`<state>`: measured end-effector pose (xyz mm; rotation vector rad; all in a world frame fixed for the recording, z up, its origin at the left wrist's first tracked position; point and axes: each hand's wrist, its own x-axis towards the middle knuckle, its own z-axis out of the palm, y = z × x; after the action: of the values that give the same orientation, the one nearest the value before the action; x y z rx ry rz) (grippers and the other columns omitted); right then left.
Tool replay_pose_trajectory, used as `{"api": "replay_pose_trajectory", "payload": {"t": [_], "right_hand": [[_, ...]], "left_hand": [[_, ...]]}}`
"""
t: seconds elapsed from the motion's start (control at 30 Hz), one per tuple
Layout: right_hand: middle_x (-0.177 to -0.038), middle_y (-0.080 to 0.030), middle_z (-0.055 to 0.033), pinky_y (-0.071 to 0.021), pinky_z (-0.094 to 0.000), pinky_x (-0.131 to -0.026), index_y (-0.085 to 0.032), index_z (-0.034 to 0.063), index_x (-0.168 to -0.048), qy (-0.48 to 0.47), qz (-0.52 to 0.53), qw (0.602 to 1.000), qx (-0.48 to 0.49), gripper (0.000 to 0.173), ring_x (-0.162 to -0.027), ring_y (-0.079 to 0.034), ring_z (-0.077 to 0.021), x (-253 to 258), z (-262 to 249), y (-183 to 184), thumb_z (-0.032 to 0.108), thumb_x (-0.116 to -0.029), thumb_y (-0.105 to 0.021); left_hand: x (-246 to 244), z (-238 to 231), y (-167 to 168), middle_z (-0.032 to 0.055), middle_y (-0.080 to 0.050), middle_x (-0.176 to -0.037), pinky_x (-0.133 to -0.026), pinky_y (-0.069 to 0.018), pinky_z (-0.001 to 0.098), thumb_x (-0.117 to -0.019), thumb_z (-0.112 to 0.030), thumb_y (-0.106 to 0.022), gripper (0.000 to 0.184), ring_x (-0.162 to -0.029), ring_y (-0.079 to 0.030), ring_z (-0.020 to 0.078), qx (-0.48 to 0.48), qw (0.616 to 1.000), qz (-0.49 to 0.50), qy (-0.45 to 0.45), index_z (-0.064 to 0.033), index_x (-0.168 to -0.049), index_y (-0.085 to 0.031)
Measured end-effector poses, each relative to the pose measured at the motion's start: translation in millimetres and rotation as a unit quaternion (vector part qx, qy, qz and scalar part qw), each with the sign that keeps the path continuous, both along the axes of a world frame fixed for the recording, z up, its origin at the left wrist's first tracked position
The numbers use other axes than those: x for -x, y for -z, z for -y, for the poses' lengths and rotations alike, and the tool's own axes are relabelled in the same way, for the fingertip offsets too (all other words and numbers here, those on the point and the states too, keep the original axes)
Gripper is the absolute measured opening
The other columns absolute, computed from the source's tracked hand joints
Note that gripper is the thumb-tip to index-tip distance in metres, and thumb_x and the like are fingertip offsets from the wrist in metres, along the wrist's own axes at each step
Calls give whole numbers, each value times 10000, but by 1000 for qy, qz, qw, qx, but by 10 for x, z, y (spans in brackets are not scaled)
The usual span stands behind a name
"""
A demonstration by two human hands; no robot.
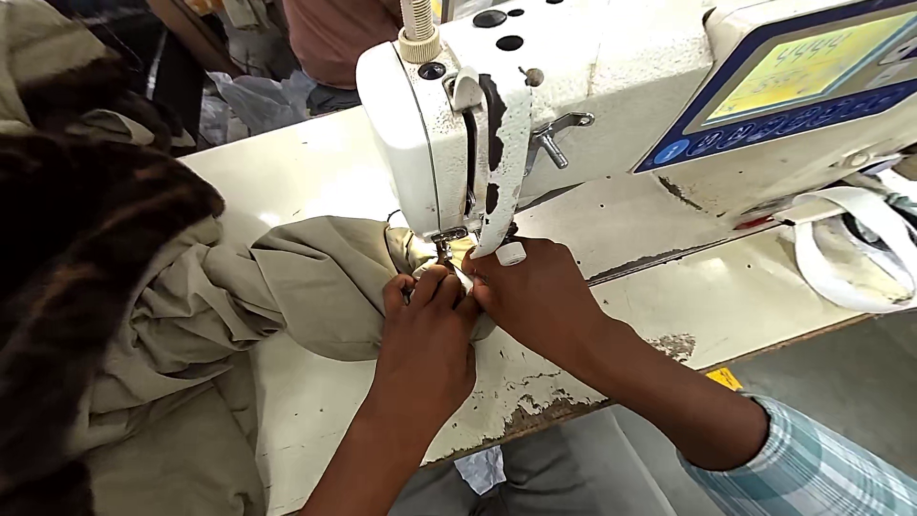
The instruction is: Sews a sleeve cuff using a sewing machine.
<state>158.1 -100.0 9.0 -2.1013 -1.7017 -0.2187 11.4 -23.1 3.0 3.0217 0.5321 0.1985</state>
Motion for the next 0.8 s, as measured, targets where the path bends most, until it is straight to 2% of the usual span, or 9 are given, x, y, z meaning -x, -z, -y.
{"api": "replay_pose_trajectory", "payload": {"t": [0.1, 0.23, 0.3, 0.37, 0.5, 0.67, 0.8], "right_hand": [[-764, -667, -78, -505, -444, -510, -747, 110, -845, -14, -26, 1000, 10, 38, -661, -669, -271, -64, 9, 3, 147, -836, -756], [-761, -679, -39, -534, -437, -567, -751, 116, -855, 24, -63, 996, 56, 181, -697, -681, -223, -116, 17, -27, 288, -846, -808], [-755, -680, -37, -534, -432, -595, -735, 110, -866, 45, -79, 992, 89, 199, -707, -681, -219, -94, 5, -77, 287, -845, -824], [-765, -692, -50, -545, -441, -607, -757, 100, -916, 31, -73, 993, 82, 167, -716, -691, -235, -81, 6, -55, 245, -852, -811], [-767, -683, -51, -539, -444, -590, -744, 116, -926, 12, -53, 996, 71, 98, -706, -685, -245, -78, 12, -21, 206, -890, -765], [-781, -668, -67, -524, -432, -569, -743, 90, -946, 18, -48, 996, 74, 76, -698, -675, -254, -11, 61, -84, 162, -922, -738], [-750, -673, -29, -515, -426, -561, -749, 135, -862, 19, -79, 995, 51, 55, -682, -671, -210, -90, -12, -17, 179, -830, -749]], "left_hand": [[2, -2, 2, -30, -704, -1203, -1080, -328, 574, -691, -210, -836, 399, -1324, -525, 240, 5, 1000, -2, -1, -229, -1087, -786], [0, -7, 7, -33, -702, -1198, -1076, -336, 568, -697, -204, -831, 425, -1317, -525, 239, 3, 1000, -6, 0, -228, -1118, -784], [-1, -3, 8, -33, -702, -1203, -1073, -337, 565, -695, -202, -826, 403, -1323, -524, 241, -3, 1000, -6, 1, -222, -1095, -785], [-3, 2, 0, -32, -701, -1207, -1073, -334, 561, -695, -202, -829, 385, -1325, -519, 240, 0, 1000, -8, 0, -216, -1077, -787], [-12, -3, -17, -38, -697, -1207, -1086, -323, 559, -709, -204, -828, 403, -1335, -508, 232, 9, 1000, -22, -6, -220, -1109, -781], [-11, 0, -2, -30, -700, -1207, -1082, -327, 566, -699, -205, -834, 434, -1337, -510, 246, 4, 1000, -11, -2, -221, -1130, -778], [-3, -7, -1, -34, -696, -1220, -1093, -321, 565, -703, -220, -823, 416, -1345, -504, 240, 6, 1000, -15, -5, -226, -1116, -783]]}}
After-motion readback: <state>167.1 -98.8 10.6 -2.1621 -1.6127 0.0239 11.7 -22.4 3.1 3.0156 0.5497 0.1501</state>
